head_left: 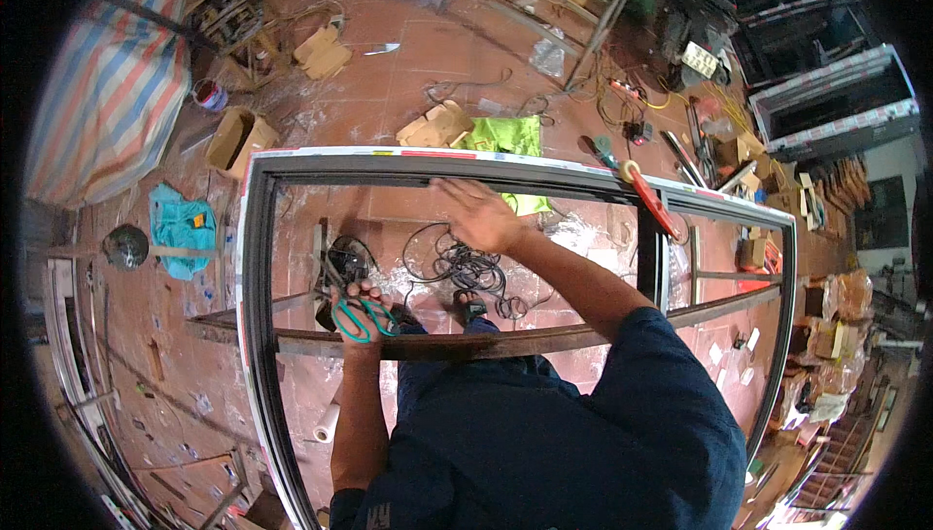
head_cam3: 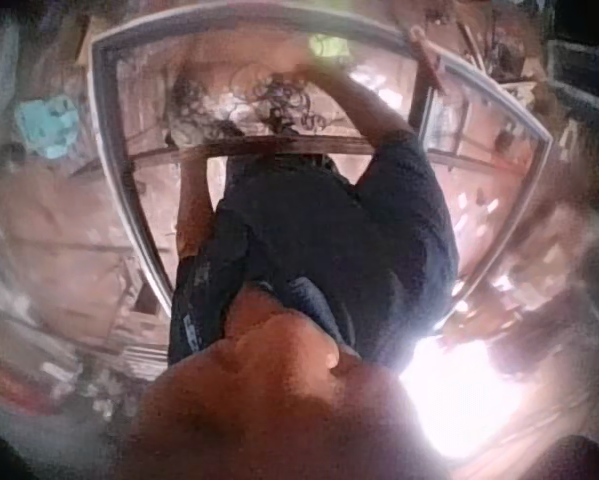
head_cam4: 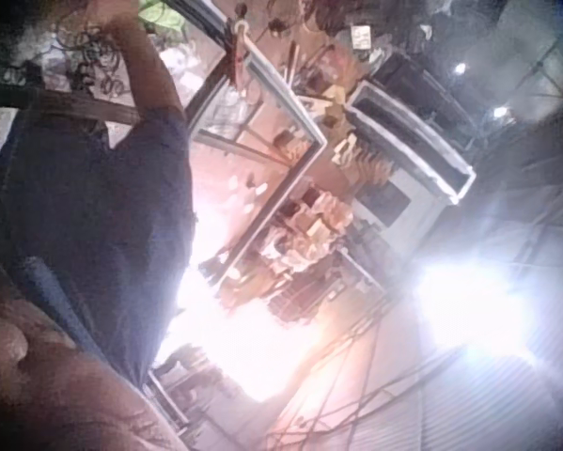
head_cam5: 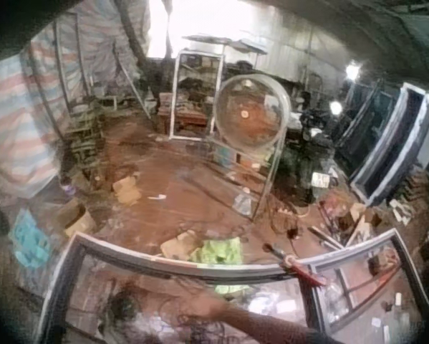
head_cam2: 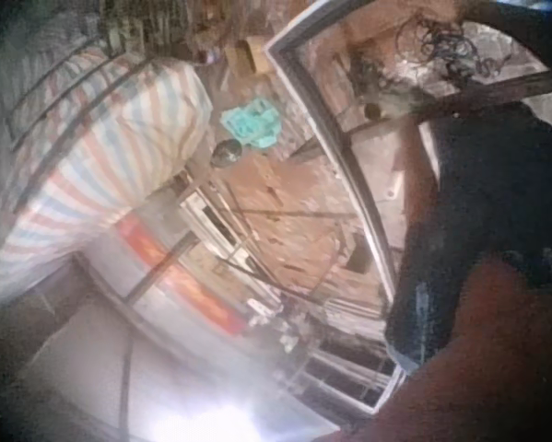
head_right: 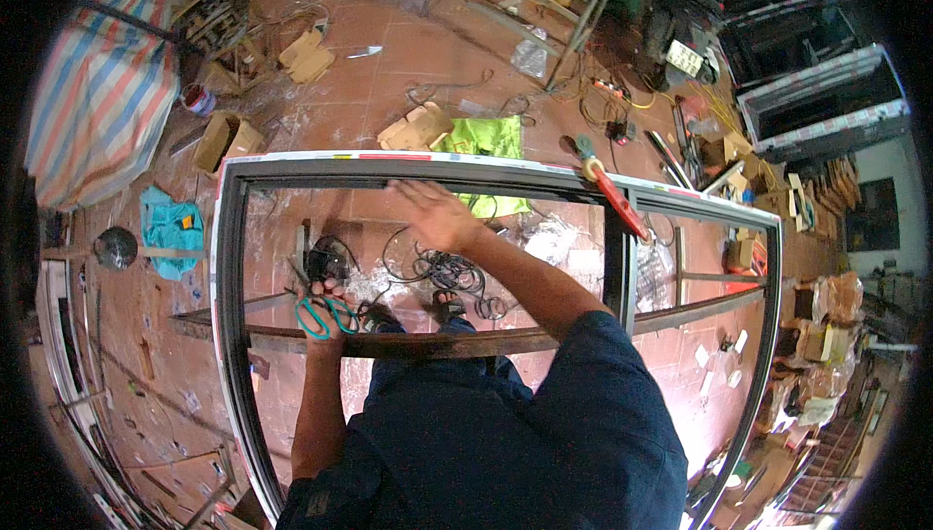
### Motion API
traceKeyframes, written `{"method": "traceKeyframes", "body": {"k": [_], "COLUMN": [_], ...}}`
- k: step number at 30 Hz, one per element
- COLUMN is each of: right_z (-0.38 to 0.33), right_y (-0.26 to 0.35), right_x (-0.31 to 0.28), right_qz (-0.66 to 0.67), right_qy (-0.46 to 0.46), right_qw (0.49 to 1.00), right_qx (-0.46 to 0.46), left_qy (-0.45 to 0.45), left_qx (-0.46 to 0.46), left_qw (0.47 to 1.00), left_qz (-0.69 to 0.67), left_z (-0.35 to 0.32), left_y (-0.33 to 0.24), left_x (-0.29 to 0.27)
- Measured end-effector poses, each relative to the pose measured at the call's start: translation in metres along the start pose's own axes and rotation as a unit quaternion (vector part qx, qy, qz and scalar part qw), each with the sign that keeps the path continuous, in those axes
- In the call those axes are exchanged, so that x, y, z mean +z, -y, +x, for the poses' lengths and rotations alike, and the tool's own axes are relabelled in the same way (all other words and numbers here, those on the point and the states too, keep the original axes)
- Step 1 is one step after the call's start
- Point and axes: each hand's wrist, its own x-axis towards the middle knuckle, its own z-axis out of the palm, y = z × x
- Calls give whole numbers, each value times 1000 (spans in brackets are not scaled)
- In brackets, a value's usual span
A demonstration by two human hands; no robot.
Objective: The person installs a rubber seal into a window frame. They use a red-handled roller tool to press the seal into the frame groove and then use green-handled scissors to trim excess seal material.
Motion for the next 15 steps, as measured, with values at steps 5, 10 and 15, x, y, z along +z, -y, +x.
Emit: {"method": "traceKeyframes", "body": {"k": [5,10,15], "right_z": [-138,-200,-205], "right_y": [-50,-61,-44], "right_x": [-60,-88,-102], "right_qz": [-91,-169,-93], "right_qy": [-3,-14,-106], "right_qw": [990,967,965], "right_qx": [109,189,221], "left_qy": [30,-44,13], "left_qx": [-6,15,-7], "left_qw": [997,990,992], "left_qz": [69,134,126], "left_z": [-13,-5,8], "left_y": [12,18,1], "left_x": [40,38,-13]}}
